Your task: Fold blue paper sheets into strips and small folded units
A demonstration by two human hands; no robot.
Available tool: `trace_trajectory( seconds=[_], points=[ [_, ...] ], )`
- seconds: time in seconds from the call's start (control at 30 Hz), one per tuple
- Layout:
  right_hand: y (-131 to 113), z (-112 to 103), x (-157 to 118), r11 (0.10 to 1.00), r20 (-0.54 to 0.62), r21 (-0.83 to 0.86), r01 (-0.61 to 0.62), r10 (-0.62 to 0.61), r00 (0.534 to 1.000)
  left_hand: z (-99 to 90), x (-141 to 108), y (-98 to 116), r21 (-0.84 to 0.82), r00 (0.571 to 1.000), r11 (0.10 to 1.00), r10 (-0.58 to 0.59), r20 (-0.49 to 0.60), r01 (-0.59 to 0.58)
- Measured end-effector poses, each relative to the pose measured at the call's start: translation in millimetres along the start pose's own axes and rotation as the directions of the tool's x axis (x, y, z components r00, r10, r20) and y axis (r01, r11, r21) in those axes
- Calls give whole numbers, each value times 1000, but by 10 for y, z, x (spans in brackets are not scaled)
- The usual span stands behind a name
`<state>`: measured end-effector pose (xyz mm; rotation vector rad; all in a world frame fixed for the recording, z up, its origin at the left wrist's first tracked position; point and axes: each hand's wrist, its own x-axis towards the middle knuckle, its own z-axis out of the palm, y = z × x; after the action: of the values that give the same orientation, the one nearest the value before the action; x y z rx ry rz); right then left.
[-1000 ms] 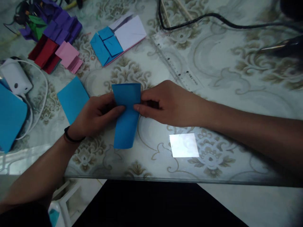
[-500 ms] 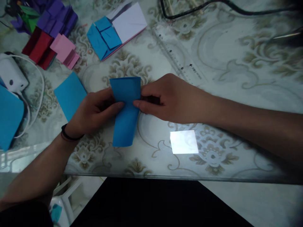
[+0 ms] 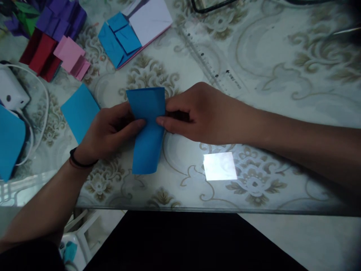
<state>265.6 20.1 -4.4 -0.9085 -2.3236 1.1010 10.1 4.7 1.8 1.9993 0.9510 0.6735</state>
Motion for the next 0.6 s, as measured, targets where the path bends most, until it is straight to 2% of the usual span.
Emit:
trace_trajectory(
  seconds=[0.3, 0.6],
  points=[
    [-27, -19, -10, 999, 6, 45, -13, 12, 1000, -5, -28, -13, -32, 999, 999, -39, -32, 38],
    [-11, 1, -1, 999, -21, 50, 5, -4, 1000, 7, 11, 36, -40, 999, 998, -38, -7, 37]
  ],
)
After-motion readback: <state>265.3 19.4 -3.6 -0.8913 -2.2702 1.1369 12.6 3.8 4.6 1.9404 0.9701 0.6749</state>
